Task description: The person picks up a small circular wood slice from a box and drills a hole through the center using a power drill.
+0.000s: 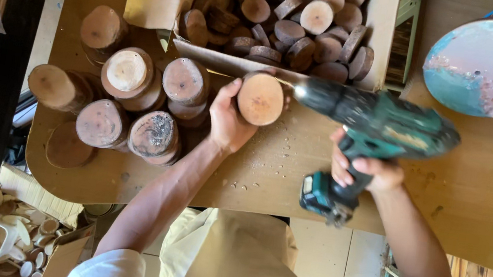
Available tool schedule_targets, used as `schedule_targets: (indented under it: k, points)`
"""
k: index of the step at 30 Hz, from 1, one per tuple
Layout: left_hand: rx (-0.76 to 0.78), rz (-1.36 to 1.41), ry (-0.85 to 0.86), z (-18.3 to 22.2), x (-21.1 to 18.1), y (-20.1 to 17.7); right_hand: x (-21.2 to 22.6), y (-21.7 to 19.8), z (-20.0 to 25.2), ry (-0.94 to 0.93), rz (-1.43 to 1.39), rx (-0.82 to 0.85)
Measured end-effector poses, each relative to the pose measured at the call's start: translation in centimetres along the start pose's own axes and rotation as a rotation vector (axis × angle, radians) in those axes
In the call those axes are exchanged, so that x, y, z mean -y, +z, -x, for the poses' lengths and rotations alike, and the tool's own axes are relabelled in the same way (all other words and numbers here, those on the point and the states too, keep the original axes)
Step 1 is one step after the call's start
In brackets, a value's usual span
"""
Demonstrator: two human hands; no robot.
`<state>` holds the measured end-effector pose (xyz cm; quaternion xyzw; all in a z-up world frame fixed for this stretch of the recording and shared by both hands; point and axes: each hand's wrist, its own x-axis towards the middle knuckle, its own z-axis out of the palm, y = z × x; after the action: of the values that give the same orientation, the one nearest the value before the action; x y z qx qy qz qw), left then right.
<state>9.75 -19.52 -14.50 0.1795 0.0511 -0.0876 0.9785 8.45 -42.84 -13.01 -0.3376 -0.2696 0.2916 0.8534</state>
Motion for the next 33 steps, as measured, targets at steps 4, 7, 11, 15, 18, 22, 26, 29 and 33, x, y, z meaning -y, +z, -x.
schedule_targets:
  k: [4,7,11,15,18,22,26,29,33]
  points:
    - [0.043,0.04,0.023,-0.6,-0.4,-0.9,-0.5,0.9,-2.1,-0.013,0.017,0.006]
    - [0.021,0.047,0.049,-1.0,-0.3,-1.4,-1.0,1.6,-1.8,-0.022,0.045,-0.044]
    - [0.054,0.025,0.095,-1.9,0.0,-2.9,-1.2,3.2,-1.3,-0.028,0.136,-0.089]
    - [0.114,-0.03,0.144,-1.7,-0.1,-2.2,-0.8,4.8,-1.5,-0.01,0.163,-0.086]
    - [0.144,-0.078,0.175,-1.5,-0.1,-2.1,-1.2,4.8,-1.3,-0.02,0.214,-0.078]
    - [0.163,-0.177,0.206,-1.2,0.0,-1.4,-1.6,4.5,-1.0,-0.043,0.156,-0.094]
    - [0.132,-0.24,0.23,-0.7,-0.3,-0.3,-1.6,4.3,-0.8,-0.034,0.132,-0.126]
    - [0.118,-0.258,0.226,-0.6,-0.5,-0.7,-1.6,4.1,-0.8,-0.006,0.112,-0.13]
    - [0.093,-0.349,0.263,-0.8,-0.4,-1.6,-1.0,4.9,-1.2,0.021,0.103,-0.137]
